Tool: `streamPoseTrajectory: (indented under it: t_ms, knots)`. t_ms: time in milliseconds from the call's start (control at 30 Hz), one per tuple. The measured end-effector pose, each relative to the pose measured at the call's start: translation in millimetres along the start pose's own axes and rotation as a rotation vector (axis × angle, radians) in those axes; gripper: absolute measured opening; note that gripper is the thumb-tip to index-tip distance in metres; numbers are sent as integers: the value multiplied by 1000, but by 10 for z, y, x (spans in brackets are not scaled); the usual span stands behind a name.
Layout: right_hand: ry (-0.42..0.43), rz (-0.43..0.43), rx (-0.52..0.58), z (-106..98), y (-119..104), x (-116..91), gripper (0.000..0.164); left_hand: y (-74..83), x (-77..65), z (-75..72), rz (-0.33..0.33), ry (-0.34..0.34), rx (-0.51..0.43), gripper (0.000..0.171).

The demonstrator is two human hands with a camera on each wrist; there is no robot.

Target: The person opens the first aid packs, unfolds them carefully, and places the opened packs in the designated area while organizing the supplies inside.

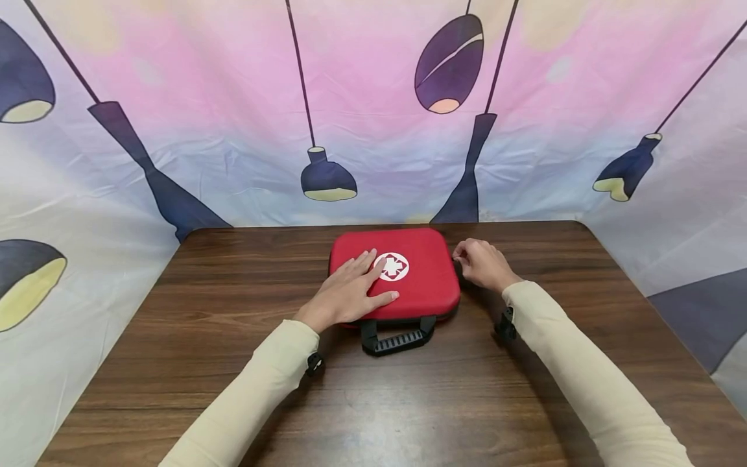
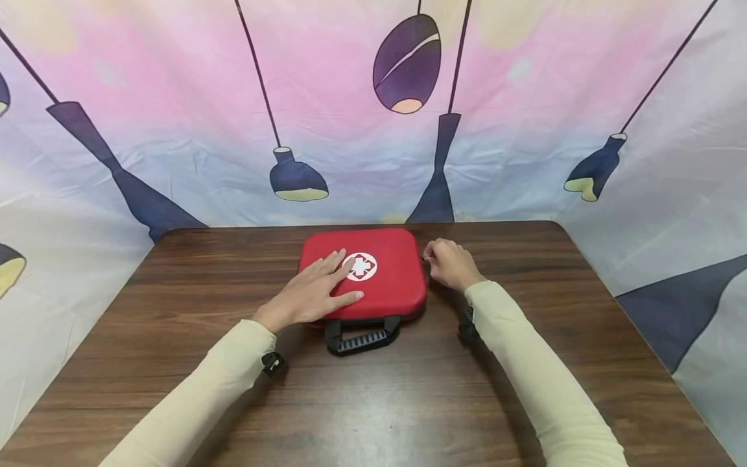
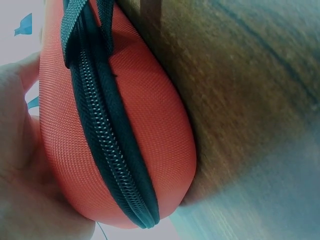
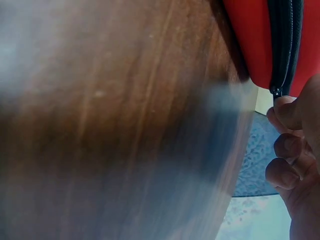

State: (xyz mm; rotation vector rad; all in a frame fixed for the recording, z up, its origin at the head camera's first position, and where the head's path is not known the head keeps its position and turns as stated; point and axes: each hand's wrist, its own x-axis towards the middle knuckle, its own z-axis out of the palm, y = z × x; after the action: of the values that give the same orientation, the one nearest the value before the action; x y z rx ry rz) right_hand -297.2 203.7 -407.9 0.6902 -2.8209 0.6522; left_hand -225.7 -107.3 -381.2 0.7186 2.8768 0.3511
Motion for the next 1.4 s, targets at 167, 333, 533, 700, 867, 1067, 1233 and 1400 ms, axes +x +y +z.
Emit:
streamPoseTrajectory:
  t_ms: [167, 333, 533, 700, 867, 1067, 1233, 1400]
  knots:
    - [-3, -17, -10, -15, -9, -84, 10, 3, 7, 7, 4, -1, -3, 86]
    - [-14, -36, -17, -42, -45, -172, 8, -8, 8, 19, 1, -10, -7, 86]
    - [-21, -55, -30, -58, -94, -264, 7, -21, 3, 28, -3, -10, -13, 86]
    - [-13, -62, -39, -78, -127, -358, 9, -15, 8, 35, 0, -11, -15, 86]
    - [0, -81, -35, -90, -137, -453, 8, 2, 5, 27, 5, -8, -16, 86]
    - [5, -94, -36, -103, -164, -554, 9, 17, 0, 16, 9, -2, -14, 86]
    - [6, -108, -43, -110, -199, -645, 9, 15, 0, 12, 12, -1, -16, 86]
    - [5, -118, -21, -104, -234, -743, 9, 1, 5, 12, 11, -4, -9, 86]
